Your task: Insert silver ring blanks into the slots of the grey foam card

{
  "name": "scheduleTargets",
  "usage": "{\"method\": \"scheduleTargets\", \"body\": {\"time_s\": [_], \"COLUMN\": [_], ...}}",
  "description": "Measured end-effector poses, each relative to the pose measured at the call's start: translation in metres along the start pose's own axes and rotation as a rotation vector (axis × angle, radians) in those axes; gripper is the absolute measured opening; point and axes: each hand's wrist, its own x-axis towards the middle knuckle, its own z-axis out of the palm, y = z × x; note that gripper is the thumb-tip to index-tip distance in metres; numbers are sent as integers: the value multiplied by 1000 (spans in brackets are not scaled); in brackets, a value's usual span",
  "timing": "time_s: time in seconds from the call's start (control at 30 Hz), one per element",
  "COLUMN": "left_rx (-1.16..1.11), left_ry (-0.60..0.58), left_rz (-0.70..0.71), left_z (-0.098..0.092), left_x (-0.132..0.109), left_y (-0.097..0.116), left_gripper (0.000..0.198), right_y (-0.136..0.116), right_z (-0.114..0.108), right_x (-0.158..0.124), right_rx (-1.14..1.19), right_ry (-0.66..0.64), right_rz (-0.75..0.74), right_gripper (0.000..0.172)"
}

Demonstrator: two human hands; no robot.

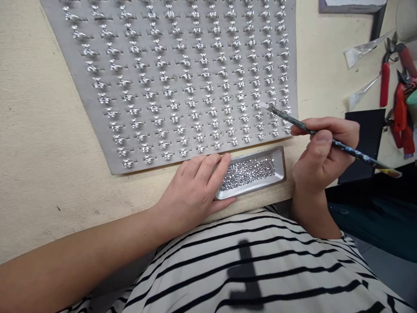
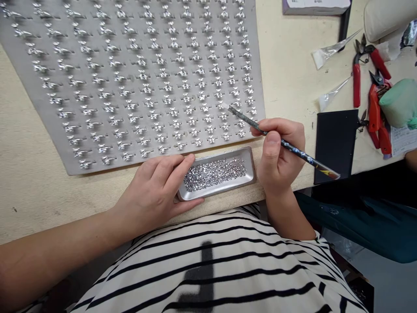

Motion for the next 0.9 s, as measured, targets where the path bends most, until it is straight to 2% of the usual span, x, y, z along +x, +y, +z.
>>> {"method": "scheduleTargets", "body": {"time_s": [0.3,0.4,0.6,0.9], "left_rx": [0,4,6,-5], "left_ry": [-10,-12,-2,4], "left_rz": [-6,-13,-2,-11], "left_z": [-1,0,1,2], "left_x": [0,-1,-1,-2], "left_y": [0,0,0,0], "left_gripper": [75,75,76,75], "right_y": [-1,-5,-10,-10], "right_z": [-2,-2,-2,-2], "right_x": [0,-2,-3,-2], "right_rx": [127,100,-49,-58], "right_ry": [196,137,-26,-47], "right_rz": [-169,-172,-28,-34], "right_gripper": [25,24,22,22]}}
